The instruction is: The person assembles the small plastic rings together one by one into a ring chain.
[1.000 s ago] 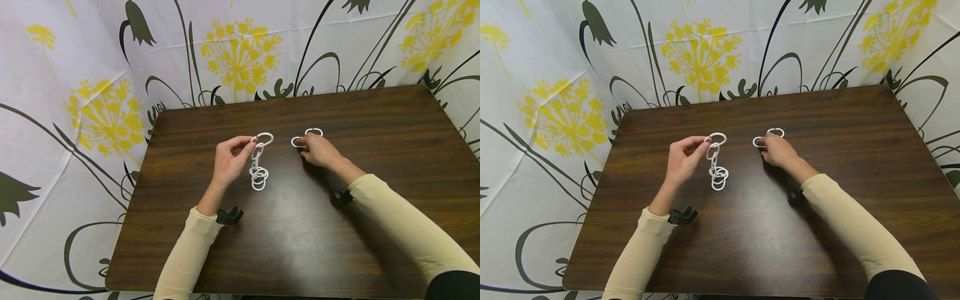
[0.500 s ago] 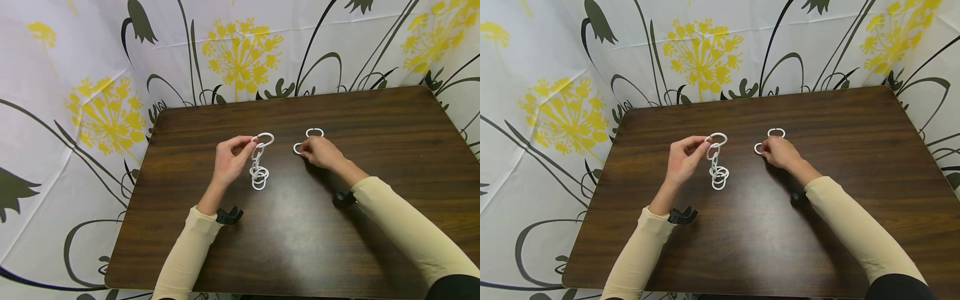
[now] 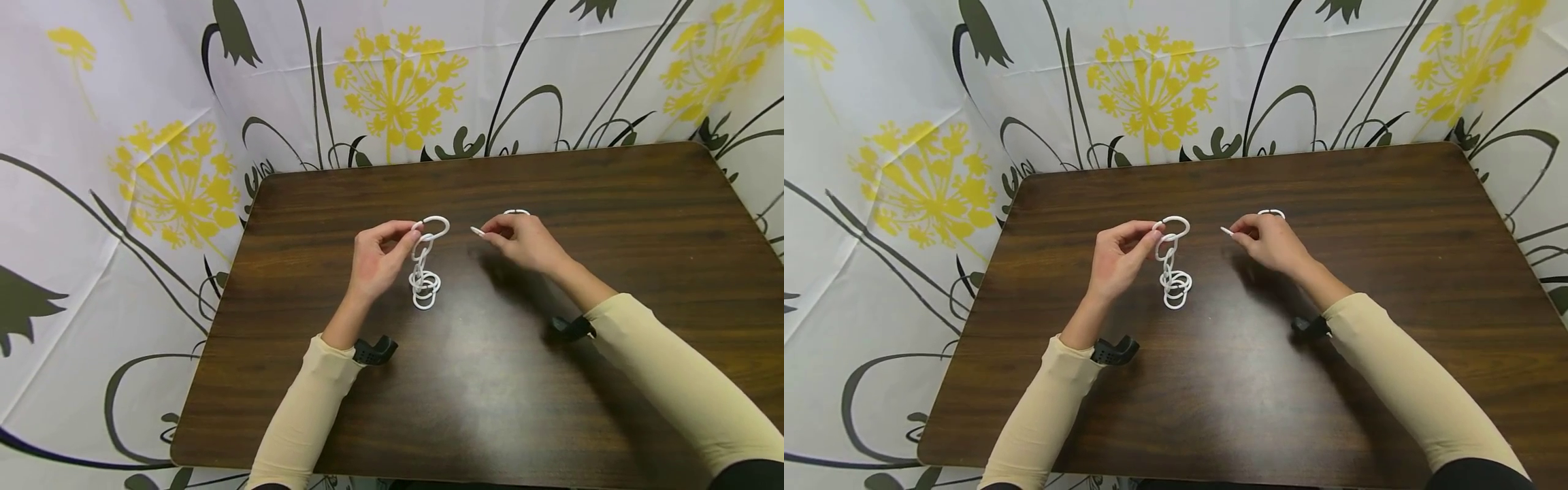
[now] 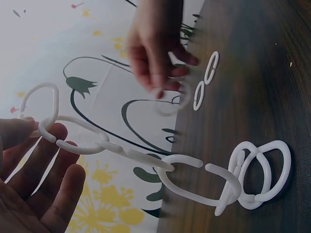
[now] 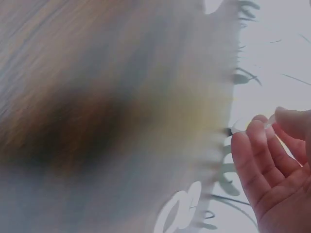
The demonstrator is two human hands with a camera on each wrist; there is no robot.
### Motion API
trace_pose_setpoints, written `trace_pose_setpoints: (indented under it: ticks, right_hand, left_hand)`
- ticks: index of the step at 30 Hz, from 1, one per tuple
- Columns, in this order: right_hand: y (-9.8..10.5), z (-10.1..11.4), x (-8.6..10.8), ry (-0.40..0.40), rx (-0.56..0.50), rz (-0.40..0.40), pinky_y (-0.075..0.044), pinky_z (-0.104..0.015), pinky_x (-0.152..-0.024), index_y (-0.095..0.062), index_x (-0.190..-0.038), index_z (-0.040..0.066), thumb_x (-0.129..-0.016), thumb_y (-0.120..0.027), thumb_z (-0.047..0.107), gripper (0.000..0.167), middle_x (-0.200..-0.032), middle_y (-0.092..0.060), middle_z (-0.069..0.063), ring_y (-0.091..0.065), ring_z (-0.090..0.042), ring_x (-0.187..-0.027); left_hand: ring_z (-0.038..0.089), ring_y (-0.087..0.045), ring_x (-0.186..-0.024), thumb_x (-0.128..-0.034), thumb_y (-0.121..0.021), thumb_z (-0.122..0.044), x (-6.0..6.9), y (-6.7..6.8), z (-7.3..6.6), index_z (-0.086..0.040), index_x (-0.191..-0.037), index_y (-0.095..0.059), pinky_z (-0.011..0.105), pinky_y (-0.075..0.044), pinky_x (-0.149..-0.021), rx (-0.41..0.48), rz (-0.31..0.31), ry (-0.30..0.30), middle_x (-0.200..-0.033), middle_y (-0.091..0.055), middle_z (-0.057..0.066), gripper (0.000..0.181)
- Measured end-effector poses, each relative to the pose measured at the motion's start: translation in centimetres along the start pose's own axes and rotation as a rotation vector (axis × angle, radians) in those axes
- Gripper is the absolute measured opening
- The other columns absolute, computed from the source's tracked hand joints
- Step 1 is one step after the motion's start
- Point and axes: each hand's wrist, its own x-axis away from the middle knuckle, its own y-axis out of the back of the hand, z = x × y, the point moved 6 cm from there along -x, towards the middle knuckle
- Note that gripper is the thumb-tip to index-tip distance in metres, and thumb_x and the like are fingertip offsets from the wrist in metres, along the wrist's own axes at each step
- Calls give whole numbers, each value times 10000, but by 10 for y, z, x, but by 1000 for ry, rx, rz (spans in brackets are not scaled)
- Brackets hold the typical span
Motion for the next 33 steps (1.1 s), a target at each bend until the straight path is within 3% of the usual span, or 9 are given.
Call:
trace_pose_setpoints:
  ticks: [7, 14, 19, 25, 33]
  right_hand:
    - [18, 31, 1, 9, -206, -93, -511, -212, -555, -727, -1003, 18, -937, -678, 144, 150, -753, -654, -90, -633, -268, -632]
    - [33, 61, 5, 54, -344, -203, -562, -273, -587, -714, -1024, -10, -934, -676, 116, 159, -830, -682, -103, -652, -182, -653]
    - [43, 86, 11, 121, -446, -266, -570, -290, -605, -687, -1018, -71, -934, -633, 8, 127, -863, -643, -203, -646, -251, -674]
    - [53, 116, 21, 192, -499, -276, -571, -292, -612, -653, -1010, -129, -926, -599, -59, 122, -803, -606, -265, -632, -268, -641]
    - [47, 118, 22, 207, -547, -228, -578, -318, -626, -690, -1037, -42, -933, -638, 20, 131, -837, -674, -181, -665, -239, -693]
  left_hand:
    - [134, -612, -715, -876, -679, 61, 1, 2, -6, 136, -991, -702, 152, -489, -586, -26, -7, -12, -930, -706, 252, 138]
    - [164, -604, -701, -880, -677, 58, 1, 3, -7, 131, -984, -705, 156, -487, -589, -36, -12, -13, -868, -700, 247, 130]
    - [159, -606, -690, -882, -675, 54, 1, 4, -7, 128, -980, -707, 164, -490, -590, -45, -17, -11, -839, -694, 245, 127]
    - [172, -615, -697, -883, -676, 50, 1, 5, -7, 125, -981, -709, 170, -494, -597, -52, -20, -13, -841, -696, 243, 128]
    - [157, -609, -691, -887, -676, 40, 1, 5, -9, 118, -978, -712, 167, -486, -590, -65, -23, -20, -838, -699, 229, 125]
